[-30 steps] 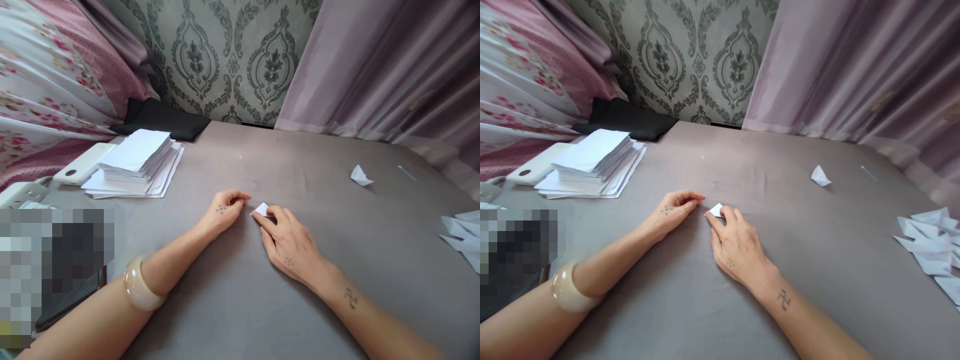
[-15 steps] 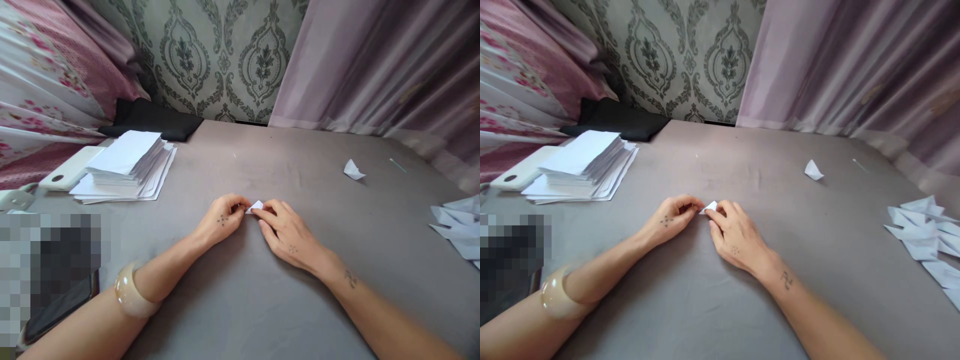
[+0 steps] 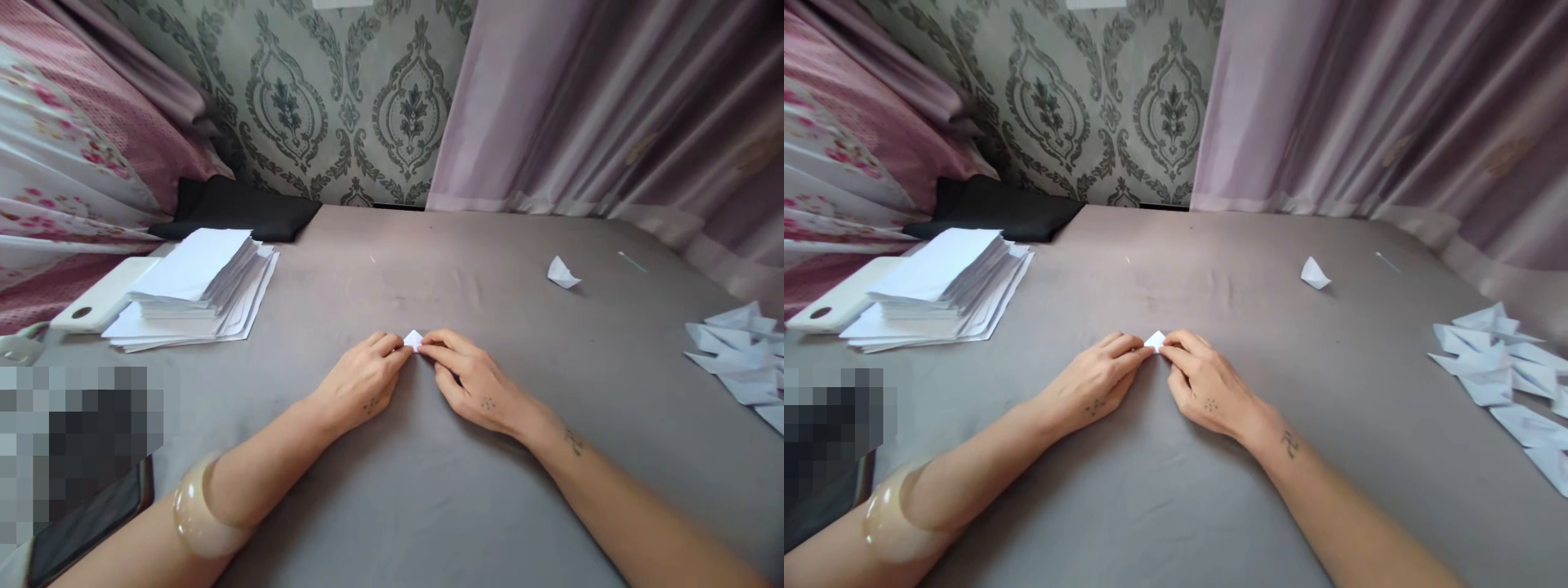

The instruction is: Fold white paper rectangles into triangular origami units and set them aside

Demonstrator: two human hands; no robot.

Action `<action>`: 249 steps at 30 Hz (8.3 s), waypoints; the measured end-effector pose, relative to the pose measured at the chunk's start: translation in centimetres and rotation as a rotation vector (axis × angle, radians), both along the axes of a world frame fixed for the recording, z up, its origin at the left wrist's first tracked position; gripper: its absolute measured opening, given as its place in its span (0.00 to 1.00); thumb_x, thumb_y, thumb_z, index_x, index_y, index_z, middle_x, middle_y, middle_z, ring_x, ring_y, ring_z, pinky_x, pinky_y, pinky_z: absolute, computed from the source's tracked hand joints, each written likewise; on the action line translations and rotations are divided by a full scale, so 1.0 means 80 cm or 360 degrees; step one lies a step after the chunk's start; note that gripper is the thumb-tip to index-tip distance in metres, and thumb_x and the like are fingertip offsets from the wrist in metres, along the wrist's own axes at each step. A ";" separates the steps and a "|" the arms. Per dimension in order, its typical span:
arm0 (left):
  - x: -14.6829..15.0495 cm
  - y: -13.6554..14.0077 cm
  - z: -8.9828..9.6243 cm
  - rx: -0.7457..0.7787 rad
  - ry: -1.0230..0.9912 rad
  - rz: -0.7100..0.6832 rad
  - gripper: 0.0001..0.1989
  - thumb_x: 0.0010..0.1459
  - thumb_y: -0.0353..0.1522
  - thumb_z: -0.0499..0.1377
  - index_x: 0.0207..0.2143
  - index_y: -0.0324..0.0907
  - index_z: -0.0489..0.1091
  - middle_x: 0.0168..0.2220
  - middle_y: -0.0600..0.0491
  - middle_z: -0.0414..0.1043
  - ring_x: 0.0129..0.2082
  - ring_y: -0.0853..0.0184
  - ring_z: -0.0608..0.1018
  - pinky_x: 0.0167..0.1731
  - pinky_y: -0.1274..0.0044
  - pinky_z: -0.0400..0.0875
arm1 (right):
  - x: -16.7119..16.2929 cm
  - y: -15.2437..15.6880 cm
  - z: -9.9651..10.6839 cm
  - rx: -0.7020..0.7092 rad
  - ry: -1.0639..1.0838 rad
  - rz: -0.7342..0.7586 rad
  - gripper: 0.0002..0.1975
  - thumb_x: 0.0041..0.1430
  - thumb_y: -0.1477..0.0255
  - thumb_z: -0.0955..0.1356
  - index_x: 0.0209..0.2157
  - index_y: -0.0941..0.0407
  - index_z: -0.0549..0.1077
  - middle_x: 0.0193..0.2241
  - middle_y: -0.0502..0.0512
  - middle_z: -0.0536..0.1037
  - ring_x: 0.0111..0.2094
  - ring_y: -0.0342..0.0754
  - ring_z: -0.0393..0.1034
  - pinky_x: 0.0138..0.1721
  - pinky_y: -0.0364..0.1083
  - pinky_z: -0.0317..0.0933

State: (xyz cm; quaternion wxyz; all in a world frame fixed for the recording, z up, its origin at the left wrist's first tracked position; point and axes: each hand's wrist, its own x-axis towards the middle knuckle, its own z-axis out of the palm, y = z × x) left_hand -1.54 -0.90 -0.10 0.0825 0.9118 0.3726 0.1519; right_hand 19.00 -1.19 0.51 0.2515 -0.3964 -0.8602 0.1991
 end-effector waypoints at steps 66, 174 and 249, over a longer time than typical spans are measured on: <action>0.024 0.000 0.001 -0.1465 -0.1877 0.0540 0.17 0.45 0.41 0.67 0.32 0.36 0.76 0.27 0.51 0.75 0.27 0.71 0.74 0.30 0.80 0.69 | -0.018 0.013 -0.011 -0.0378 0.1244 -0.0537 0.19 0.59 0.59 0.62 0.42 0.57 0.73 0.33 0.56 0.78 0.34 0.47 0.72 0.36 0.46 0.65; 0.024 -0.014 0.020 -0.1167 -0.1821 0.0412 0.13 0.47 0.34 0.67 0.36 0.39 0.72 0.33 0.53 0.74 0.35 0.69 0.75 0.39 0.77 0.67 | -0.026 0.003 0.008 -0.0405 0.0994 -0.0202 0.05 0.52 0.69 0.69 0.30 0.56 0.73 0.28 0.50 0.75 0.30 0.43 0.69 0.36 0.44 0.64; 0.011 0.005 -0.005 -0.0476 -0.0701 0.0414 0.09 0.54 0.28 0.55 0.33 0.41 0.75 0.34 0.50 0.70 0.29 0.69 0.71 0.33 0.78 0.65 | -0.021 0.002 -0.022 -0.0004 -0.0011 -0.0283 0.10 0.61 0.75 0.61 0.39 0.54 0.72 0.38 0.56 0.72 0.37 0.46 0.69 0.40 0.45 0.61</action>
